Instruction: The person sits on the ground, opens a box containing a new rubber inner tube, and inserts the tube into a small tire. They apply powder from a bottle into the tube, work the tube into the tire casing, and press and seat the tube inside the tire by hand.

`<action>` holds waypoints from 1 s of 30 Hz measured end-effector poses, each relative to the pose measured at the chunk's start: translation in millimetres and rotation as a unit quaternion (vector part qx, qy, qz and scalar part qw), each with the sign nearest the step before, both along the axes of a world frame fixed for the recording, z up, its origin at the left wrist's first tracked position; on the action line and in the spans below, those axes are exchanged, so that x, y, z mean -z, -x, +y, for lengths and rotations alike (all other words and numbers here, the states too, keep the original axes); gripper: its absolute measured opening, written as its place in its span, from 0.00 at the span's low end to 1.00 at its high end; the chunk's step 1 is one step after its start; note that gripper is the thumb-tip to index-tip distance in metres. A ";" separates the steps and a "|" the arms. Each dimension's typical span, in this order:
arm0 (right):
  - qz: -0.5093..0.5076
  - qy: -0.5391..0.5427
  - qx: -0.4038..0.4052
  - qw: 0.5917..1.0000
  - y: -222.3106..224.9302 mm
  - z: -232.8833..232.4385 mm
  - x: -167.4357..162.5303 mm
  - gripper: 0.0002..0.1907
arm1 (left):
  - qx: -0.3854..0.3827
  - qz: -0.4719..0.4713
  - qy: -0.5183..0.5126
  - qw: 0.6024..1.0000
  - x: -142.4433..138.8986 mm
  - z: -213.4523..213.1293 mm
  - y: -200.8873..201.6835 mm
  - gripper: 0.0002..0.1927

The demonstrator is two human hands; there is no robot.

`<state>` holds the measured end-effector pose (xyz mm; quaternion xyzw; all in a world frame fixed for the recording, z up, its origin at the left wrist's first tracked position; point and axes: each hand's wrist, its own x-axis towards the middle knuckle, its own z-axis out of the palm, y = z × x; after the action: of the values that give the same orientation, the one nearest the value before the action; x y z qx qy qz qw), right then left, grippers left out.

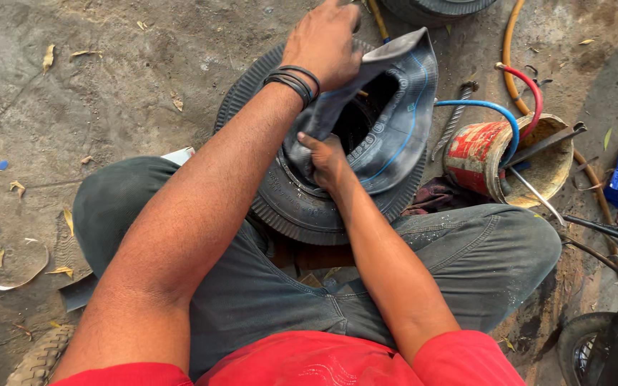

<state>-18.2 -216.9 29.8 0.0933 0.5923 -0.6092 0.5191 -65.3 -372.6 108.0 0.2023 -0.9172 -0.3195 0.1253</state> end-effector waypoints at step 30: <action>0.185 -0.074 -0.680 0.706 13.3 30.6 -62.9 0.38 | -0.105 -0.220 -0.015 0.970 -1.8 -51.8 -37.6 0.23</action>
<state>-31.5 -186.3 92.7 -0.4112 0.6221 -0.0502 0.6644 -27.7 -424.3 109.7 0.3647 -0.8910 -0.2657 -0.0502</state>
